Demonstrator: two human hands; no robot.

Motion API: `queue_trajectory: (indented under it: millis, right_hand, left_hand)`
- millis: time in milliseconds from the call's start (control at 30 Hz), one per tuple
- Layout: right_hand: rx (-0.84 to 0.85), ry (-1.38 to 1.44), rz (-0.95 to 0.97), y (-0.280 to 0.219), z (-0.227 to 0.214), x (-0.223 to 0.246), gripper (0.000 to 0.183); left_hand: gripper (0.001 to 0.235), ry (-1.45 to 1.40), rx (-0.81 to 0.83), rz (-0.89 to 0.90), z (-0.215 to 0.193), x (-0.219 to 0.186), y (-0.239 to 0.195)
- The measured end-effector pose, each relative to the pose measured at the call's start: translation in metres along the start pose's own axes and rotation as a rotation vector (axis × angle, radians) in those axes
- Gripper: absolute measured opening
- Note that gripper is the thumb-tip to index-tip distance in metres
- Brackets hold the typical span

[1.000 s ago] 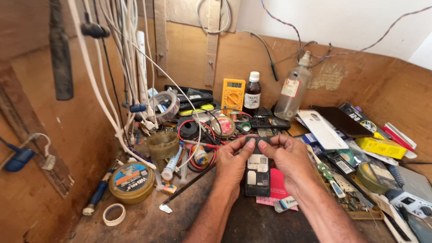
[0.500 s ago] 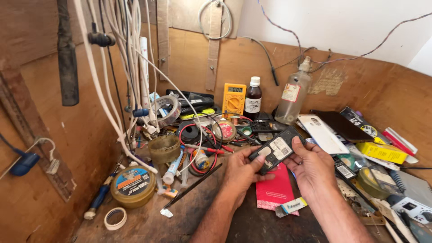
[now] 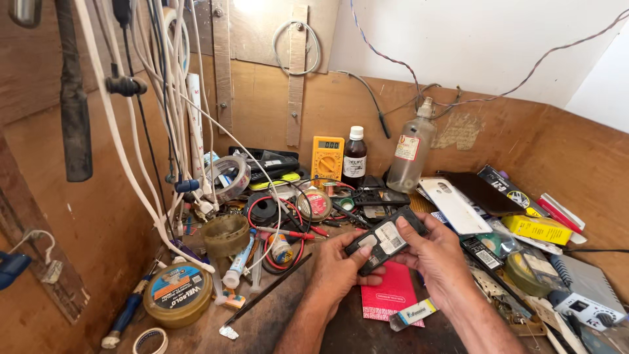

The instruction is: The person disassembles a small black electronic device using a prying tool, removes the back cover and internal components, then reassembles the device. The person also briefly handles a red box and a black phone-like device.

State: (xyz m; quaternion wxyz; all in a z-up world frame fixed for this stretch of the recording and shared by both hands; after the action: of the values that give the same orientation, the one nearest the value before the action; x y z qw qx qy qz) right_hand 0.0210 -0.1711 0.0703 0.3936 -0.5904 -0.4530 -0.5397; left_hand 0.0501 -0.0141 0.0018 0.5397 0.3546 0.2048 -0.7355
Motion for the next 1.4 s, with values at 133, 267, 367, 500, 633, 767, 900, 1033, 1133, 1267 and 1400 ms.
queue_trajectory:
  millis: [133, 267, 367, 500, 633, 767, 900, 1033, 1133, 1267, 1400]
  right_hand:
    - [0.031, -0.058, -0.009, 0.003, 0.001, -0.001, 0.026]
    - [-0.029, -0.05, 0.021, 0.006, 0.002, -0.007, 0.024]
    - [-0.028, -0.037, 0.037, 0.008, 0.002, -0.009, 0.023]
    - [0.012, -0.059, -0.018, 0.007, 0.0, -0.004, 0.023]
    - [0.019, -0.014, -0.029, 0.002, 0.0, -0.008, 0.03]
    - [-0.039, -0.019, 0.006, -0.003, 0.003, -0.013, 0.031]
    - [0.043, 0.04, -0.011, -0.004, 0.005, -0.007, 0.03]
    - [0.038, 0.156, 0.088, -0.008, 0.005, -0.018, 0.027]
    - [0.116, 0.126, 0.111, -0.013, 0.012, -0.028, 0.023]
    - [-0.002, 0.157, 0.121, -0.007, 0.006, -0.029, 0.018]
    - [-0.16, 0.139, 0.2, 0.006, -0.026, -0.022, 0.02]
  left_hand:
    - [0.034, 0.087, -0.08, 0.003, -0.001, -0.001, 0.0]
    - [0.033, 0.15, -0.132, 0.049, 0.004, 0.0, -0.002]
    - [0.036, 0.134, -0.146, 0.05, 0.004, -0.001, -0.003]
    - [0.044, -0.027, -0.007, 0.021, 0.002, -0.005, -0.006]
    - [0.056, -0.02, 0.013, 0.005, -0.001, 0.0, -0.002]
    - [0.055, 0.058, -0.012, 0.025, 0.002, 0.006, 0.001]
    - [0.056, 0.039, -0.089, 0.043, 0.002, 0.003, -0.002]
    - [0.052, -0.082, -0.075, 0.042, 0.006, -0.001, -0.004]
    - [0.054, -0.023, 0.007, 0.02, 0.016, -0.004, -0.005]
    - [0.069, 0.2, 0.056, -0.025, 0.025, -0.004, -0.012]
    - [0.069, 0.263, -0.022, -0.004, 0.025, -0.007, -0.014]
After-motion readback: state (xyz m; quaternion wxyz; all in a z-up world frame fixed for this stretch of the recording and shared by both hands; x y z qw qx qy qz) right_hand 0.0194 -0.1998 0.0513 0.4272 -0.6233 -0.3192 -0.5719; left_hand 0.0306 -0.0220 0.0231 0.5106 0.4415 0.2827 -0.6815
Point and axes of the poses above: each hand's wrist, its own y-axis towards the middle knuckle, its own z-axis out of the palm, x = y × z, the point moved 5 cm from there along y, towards the middle knuckle, and after that the axes turned 12 degrees about -y, right-handed, at the moved point
